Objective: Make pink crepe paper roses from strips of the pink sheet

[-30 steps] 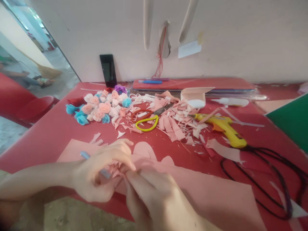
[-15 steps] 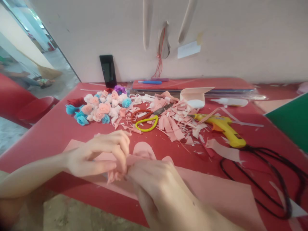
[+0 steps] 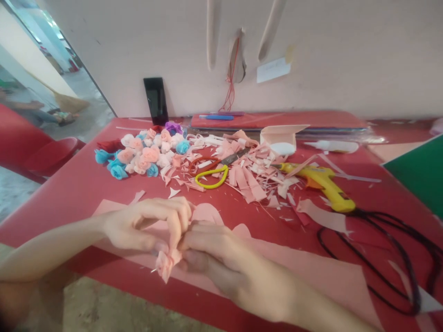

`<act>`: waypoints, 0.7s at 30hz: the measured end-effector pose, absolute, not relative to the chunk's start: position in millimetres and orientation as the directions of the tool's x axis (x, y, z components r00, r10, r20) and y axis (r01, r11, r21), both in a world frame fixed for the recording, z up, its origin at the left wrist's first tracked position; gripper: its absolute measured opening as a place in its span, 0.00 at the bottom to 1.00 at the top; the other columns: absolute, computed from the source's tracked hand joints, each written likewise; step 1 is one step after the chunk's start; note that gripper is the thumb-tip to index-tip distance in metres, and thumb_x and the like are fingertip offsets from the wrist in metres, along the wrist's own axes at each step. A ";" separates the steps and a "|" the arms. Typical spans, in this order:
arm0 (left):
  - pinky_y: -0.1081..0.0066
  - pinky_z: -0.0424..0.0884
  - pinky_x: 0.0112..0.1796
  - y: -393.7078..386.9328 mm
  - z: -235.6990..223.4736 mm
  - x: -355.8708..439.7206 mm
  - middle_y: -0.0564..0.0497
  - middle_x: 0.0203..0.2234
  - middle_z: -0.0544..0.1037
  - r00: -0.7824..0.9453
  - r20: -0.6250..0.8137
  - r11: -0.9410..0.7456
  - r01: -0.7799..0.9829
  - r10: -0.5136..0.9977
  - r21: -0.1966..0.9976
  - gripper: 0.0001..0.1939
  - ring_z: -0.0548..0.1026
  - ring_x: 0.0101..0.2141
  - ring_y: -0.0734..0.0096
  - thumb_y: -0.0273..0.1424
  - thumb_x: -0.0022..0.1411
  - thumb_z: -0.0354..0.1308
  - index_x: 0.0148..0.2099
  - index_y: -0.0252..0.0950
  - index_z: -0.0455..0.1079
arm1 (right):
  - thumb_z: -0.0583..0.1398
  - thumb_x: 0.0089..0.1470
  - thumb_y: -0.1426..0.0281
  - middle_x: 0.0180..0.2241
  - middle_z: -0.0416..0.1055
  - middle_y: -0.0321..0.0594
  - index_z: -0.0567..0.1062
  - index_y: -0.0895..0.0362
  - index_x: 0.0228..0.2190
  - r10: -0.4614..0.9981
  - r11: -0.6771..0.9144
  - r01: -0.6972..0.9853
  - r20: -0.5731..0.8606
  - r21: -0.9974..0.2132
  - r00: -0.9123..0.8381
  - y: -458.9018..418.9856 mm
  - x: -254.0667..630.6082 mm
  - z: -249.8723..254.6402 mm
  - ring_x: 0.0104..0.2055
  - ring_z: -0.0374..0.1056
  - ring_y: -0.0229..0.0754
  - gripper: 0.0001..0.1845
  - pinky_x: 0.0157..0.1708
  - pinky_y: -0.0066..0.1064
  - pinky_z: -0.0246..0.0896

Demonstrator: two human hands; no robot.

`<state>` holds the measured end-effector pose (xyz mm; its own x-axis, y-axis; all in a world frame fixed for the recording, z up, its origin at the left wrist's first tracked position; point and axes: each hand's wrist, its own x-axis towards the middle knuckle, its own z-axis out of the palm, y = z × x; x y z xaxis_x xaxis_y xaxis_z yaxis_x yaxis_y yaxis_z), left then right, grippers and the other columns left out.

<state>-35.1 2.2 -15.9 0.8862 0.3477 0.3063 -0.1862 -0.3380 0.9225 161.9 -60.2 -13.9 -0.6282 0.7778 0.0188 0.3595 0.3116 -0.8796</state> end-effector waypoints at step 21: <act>0.72 0.67 0.39 -6.5 -1.0 -36.8 0.47 0.26 0.75 0.931 0.056 -0.322 0.068 0.361 0.944 0.07 0.70 0.32 0.72 0.28 0.58 0.54 0.28 0.32 0.66 | 0.53 0.56 0.74 0.35 0.75 0.35 0.76 0.54 0.32 0.778 0.243 0.373 -0.050 -0.895 -0.626 -66.7 162.4 -9.3 0.39 0.71 0.35 0.11 0.42 0.19 0.65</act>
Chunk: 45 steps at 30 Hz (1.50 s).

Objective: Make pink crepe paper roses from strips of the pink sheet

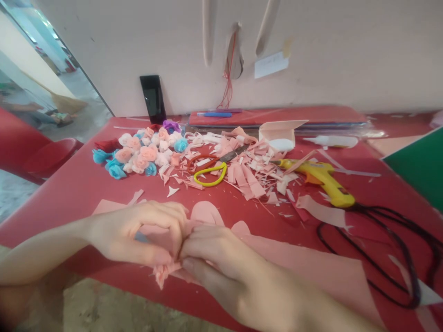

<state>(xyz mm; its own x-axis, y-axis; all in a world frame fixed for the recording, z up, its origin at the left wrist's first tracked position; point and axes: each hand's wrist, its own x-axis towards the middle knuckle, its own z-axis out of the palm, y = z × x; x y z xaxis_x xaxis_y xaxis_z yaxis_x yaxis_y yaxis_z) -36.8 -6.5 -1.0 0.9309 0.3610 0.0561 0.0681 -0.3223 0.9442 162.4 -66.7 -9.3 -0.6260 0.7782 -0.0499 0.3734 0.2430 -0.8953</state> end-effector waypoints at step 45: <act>0.71 0.60 0.44 -20.2 5.7 -34.8 0.53 0.29 0.70 0.866 -0.033 -0.641 0.395 0.499 0.658 0.04 0.65 0.34 0.74 0.21 0.54 0.54 0.29 0.33 0.65 | 0.51 0.50 0.65 0.09 0.61 0.31 0.65 0.56 0.16 0.613 -0.544 0.235 -0.573 -0.805 -0.543 -56.9 146.0 -30.5 0.16 0.58 0.34 0.15 0.33 0.31 0.59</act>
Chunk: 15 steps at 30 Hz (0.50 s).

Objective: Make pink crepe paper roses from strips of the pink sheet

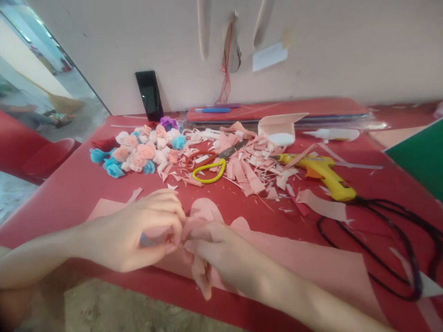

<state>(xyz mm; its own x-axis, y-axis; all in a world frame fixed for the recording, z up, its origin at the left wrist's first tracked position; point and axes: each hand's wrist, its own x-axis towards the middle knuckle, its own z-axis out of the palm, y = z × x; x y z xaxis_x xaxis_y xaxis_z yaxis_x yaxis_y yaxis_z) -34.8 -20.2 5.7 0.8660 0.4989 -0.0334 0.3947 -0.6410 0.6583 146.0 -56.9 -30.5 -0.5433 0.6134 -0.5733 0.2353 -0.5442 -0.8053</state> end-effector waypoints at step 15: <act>0.67 0.59 0.46 -18.5 8.3 -36.8 0.50 0.33 0.71 0.870 0.036 -0.697 0.368 0.492 0.616 0.04 0.64 0.39 0.69 0.22 0.55 0.54 0.29 0.34 0.64 | 0.51 0.52 0.65 0.09 0.62 0.31 0.68 0.58 0.19 0.589 -0.554 0.242 -0.580 -0.797 -0.562 -57.8 148.8 -34.5 0.13 0.58 0.32 0.15 0.24 0.27 0.52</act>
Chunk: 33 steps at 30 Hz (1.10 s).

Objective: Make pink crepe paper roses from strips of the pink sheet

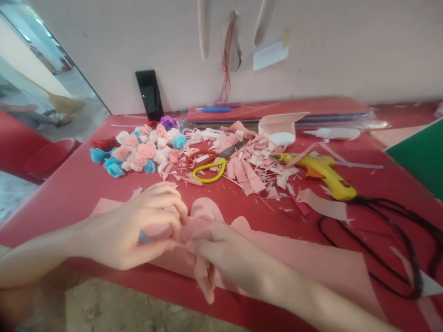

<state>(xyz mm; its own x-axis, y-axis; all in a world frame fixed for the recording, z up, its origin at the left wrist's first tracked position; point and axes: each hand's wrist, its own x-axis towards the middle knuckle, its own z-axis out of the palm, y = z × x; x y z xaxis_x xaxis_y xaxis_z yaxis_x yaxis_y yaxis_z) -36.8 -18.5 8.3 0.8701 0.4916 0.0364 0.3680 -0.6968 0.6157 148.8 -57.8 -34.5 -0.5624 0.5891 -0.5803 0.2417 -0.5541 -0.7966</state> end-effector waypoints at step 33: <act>0.63 0.62 0.46 -18.0 -13.5 -29.8 0.49 0.33 0.73 0.642 0.471 -0.751 0.262 0.604 0.605 0.08 0.68 0.38 0.67 0.29 0.55 0.55 0.39 0.35 0.62 | 0.56 0.54 0.56 0.28 0.73 0.37 0.79 0.53 0.30 0.895 -0.140 0.011 -0.131 -0.990 -0.426 -61.6 146.3 -42.0 0.33 0.66 0.39 0.16 0.32 0.28 0.62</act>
<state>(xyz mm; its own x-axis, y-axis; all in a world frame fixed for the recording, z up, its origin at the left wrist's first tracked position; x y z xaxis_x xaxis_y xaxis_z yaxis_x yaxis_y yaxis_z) -29.8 -18.0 -13.5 0.6424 0.6042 0.4714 0.2624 -0.7514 0.6055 146.3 -61.6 -42.0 -0.4261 0.8951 -0.1314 0.0106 -0.1403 -0.9900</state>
